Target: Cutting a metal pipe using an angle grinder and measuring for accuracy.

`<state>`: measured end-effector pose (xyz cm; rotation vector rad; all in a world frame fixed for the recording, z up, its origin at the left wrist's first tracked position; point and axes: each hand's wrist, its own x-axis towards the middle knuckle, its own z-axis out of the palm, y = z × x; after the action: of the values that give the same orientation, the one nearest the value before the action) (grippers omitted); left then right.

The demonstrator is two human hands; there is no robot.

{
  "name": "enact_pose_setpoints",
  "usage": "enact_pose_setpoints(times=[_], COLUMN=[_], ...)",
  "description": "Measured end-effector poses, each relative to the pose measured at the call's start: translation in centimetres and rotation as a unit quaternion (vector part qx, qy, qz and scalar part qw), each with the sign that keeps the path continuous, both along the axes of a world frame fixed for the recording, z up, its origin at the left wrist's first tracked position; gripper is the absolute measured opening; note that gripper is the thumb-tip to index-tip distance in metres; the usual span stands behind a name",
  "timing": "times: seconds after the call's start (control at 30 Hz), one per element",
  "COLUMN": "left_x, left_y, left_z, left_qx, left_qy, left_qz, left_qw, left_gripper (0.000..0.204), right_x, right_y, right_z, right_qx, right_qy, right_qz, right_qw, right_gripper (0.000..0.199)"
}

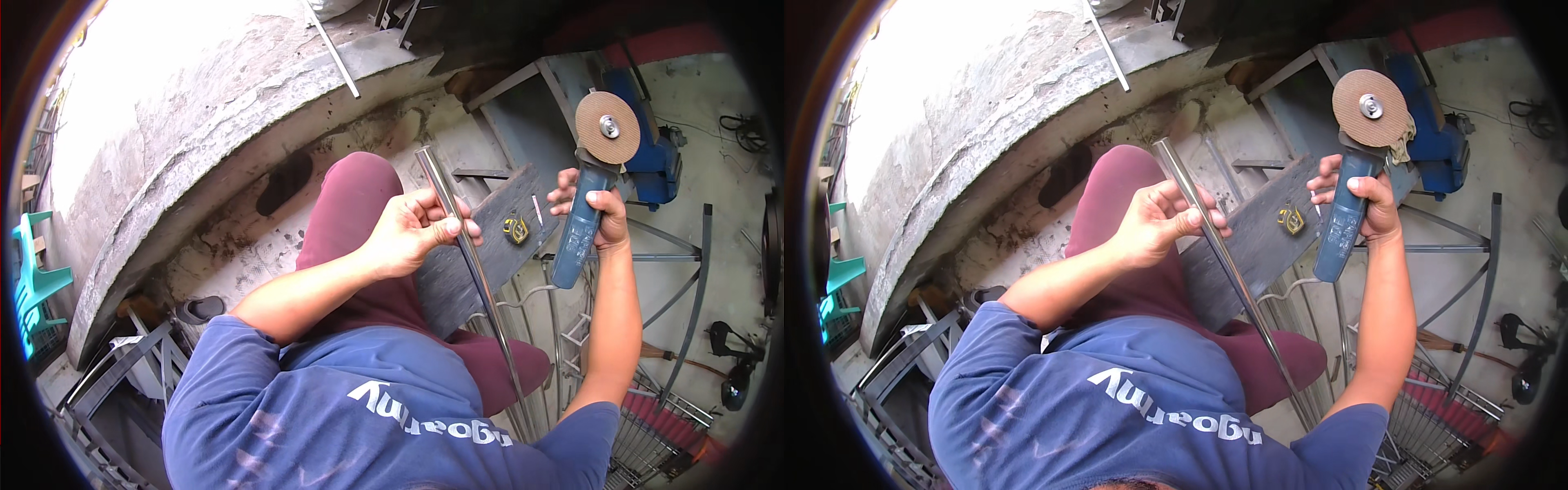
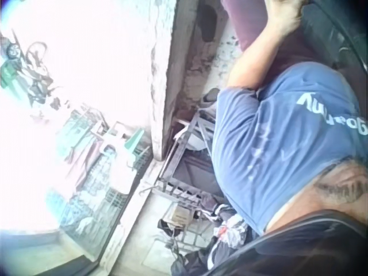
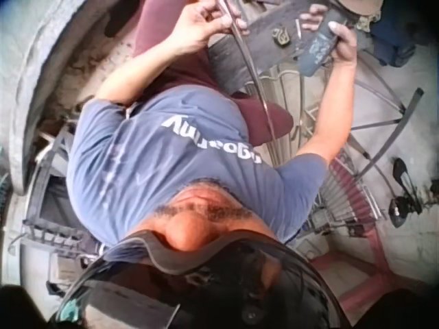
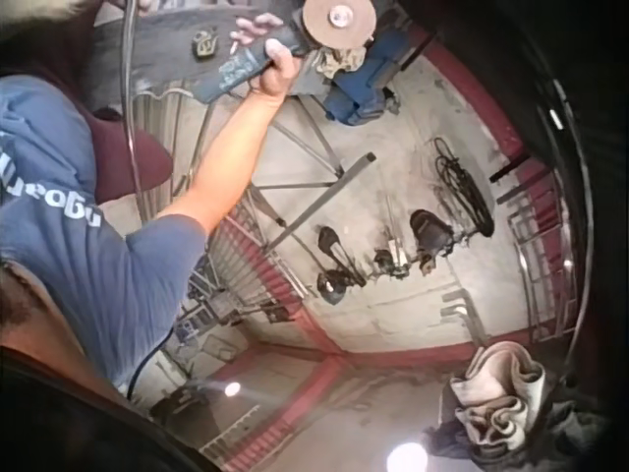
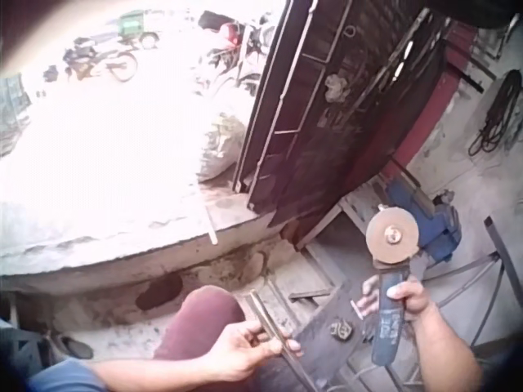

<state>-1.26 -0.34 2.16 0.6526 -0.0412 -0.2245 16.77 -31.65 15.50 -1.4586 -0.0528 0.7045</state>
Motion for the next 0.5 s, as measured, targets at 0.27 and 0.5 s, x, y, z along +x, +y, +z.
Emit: enact_pose_setpoints(times=[0.27, 0.5], left_x=[-0.1, 0.0], left_y=[0.1, -0.2], left_z=[1.5, 2.2], left_qx=[0.028, 0.043], left_qy=[0.023, 0.028], left_qz=[0.014, 0.016], left_qw=[0.999, 0.999], left_gripper=[0.036, 0.030], right_x=[2.6, 5.1], right_y=[6.0, 12.9], right_z=[3.9, 9.0], right_qx=[-0.124, -0.277], right_qy=[0.008, -0.143], right_qz=[0.044, 0.086], right_qw=[0.991, 0.946], right_gripper=[0.053, 0.073])
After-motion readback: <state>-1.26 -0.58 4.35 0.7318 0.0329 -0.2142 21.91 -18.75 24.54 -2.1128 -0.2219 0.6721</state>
